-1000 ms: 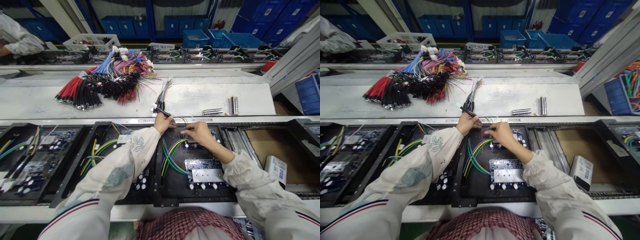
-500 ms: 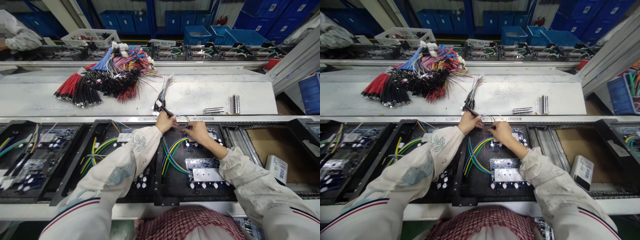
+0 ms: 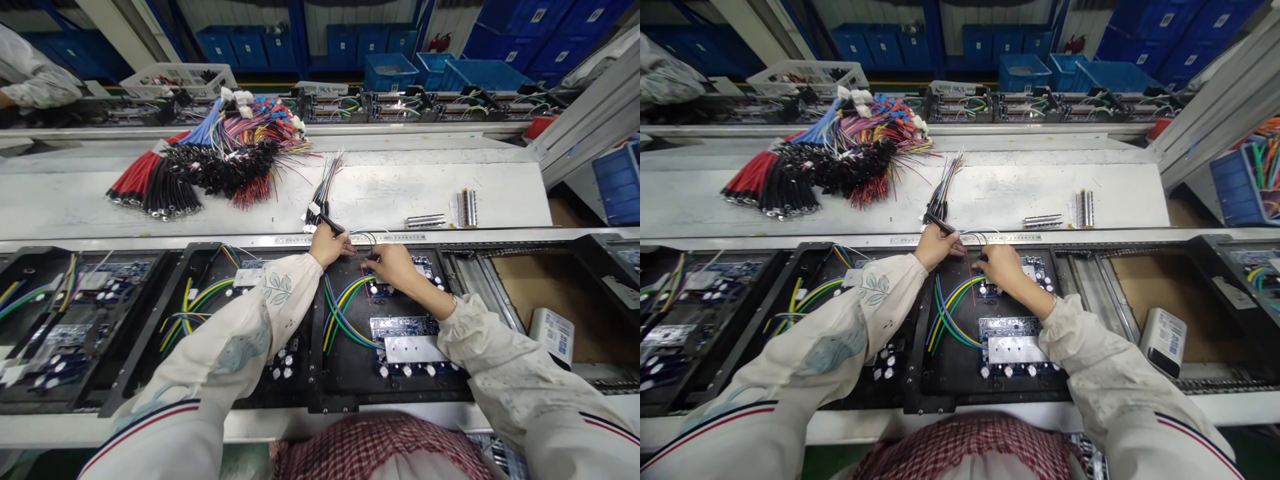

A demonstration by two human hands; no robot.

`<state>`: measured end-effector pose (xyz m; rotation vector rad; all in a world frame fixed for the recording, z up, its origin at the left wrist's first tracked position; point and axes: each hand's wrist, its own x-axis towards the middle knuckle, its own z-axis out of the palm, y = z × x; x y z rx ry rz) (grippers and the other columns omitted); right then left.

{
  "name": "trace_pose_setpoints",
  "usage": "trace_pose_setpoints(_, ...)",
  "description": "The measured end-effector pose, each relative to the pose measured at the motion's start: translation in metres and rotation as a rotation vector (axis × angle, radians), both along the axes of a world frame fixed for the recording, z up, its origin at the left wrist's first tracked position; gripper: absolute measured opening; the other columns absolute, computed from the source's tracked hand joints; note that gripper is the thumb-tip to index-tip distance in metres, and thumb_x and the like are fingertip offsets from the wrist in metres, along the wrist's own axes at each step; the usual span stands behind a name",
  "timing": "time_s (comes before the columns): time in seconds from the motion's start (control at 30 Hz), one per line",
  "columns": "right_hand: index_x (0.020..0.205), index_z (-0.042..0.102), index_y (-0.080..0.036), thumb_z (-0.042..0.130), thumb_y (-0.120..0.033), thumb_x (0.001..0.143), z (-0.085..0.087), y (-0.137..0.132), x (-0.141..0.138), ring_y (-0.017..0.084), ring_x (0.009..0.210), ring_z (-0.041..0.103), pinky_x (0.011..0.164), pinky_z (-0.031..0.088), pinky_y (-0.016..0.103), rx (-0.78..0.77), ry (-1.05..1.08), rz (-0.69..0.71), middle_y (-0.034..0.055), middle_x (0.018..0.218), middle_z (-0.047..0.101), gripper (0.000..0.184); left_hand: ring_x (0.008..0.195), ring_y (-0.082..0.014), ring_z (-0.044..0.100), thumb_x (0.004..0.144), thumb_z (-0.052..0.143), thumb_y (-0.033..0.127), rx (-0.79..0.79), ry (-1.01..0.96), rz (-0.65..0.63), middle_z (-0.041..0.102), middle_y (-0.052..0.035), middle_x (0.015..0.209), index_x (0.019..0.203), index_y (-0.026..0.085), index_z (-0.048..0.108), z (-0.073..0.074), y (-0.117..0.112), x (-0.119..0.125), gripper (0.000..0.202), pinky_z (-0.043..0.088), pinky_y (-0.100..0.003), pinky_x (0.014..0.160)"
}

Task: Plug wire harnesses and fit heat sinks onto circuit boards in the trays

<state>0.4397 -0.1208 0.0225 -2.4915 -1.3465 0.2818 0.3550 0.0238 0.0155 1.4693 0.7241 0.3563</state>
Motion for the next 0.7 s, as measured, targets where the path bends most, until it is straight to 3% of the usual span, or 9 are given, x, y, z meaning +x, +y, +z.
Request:
trace_pose_setpoints(0.13, 0.084, 0.071, -0.017, 0.058, -0.04, 0.084, 0.017, -0.019, -0.012, 0.024, 0.081, 0.064, 0.068, 0.042, 0.03, -0.014, 0.033, 0.143, 0.0103, 0.086, 0.071, 0.026, 0.053, -0.0145, 0.064, 0.083, 0.047, 0.01, 0.098, 0.034, -0.027, 0.057, 0.0009, 0.061, 0.081, 0.015, 0.042, -0.004, 0.0, 0.002, 0.007, 0.058, -0.032, 0.056)
trace_pose_setpoints(0.23, 0.076, 0.072, -0.018, 0.065, -0.03, 0.08, 0.021, -0.022, -0.017, 0.019, 0.069, 0.065, 0.063, 0.042, 0.026, -0.017, 0.199, 0.214, 0.0047, 0.072, 0.071, 0.014, 0.056, -0.0138, 0.064, 0.085, 0.045, 0.012, 0.253, 0.073, -0.07, 0.057, -0.0012, 0.067, 0.083, 0.014, 0.044, -0.001, 0.002, -0.002, 0.003, 0.056, -0.031, 0.059)
trace_pose_setpoints(0.33, 0.081, 0.073, -0.019, 0.067, -0.028, 0.078, 0.016, -0.014, -0.013, 0.015, 0.064, 0.064, 0.062, 0.044, 0.023, 0.126, 0.267, 0.023, 0.0014, 0.069, 0.071, 0.011, 0.07, -0.0177, 0.065, 0.078, 0.053, 0.011, 0.488, 0.105, -0.192, 0.059, -0.0043, 0.071, 0.076, 0.015, 0.051, 0.011, 0.004, -0.014, 0.005, 0.054, -0.034, 0.07)
trace_pose_setpoints(0.43, 0.086, 0.073, -0.019, 0.068, -0.028, 0.075, 0.004, -0.004, -0.006, 0.018, 0.072, 0.065, 0.067, 0.045, 0.025, 0.188, 0.187, -0.129, 0.0037, 0.078, 0.072, 0.015, 0.085, -0.0253, 0.063, 0.067, 0.058, 0.002, 0.737, 0.149, -0.382, 0.062, -0.0091, 0.073, 0.057, 0.014, 0.051, 0.024, -0.002, -0.022, 0.017, 0.046, -0.041, 0.083)
trace_pose_setpoints(0.57, 0.085, 0.074, -0.022, 0.066, -0.026, 0.074, -0.008, 0.002, -0.005, 0.02, 0.079, 0.065, 0.071, 0.045, 0.028, 0.161, 0.138, -0.15, 0.0035, 0.083, 0.073, 0.015, 0.084, -0.0303, 0.061, 0.063, 0.057, -0.003, 0.965, 0.223, -0.608, 0.059, -0.0129, 0.059, 0.037, 0.013, 0.035, 0.028, -0.023, -0.017, 0.037, 0.037, -0.049, 0.086)
trace_pose_setpoints(0.7, 0.085, 0.074, -0.024, 0.063, -0.028, 0.075, -0.01, 0.001, -0.008, 0.019, 0.078, 0.065, 0.071, 0.045, 0.027, 0.145, 0.12, -0.159, 0.0018, 0.083, 0.073, 0.015, 0.078, -0.0276, 0.061, 0.062, 0.057, -0.002, 1.074, 0.241, -0.786, 0.059, -0.0115, 0.055, 0.035, 0.013, 0.032, 0.023, -0.028, -0.014, 0.041, 0.035, -0.045, 0.083)
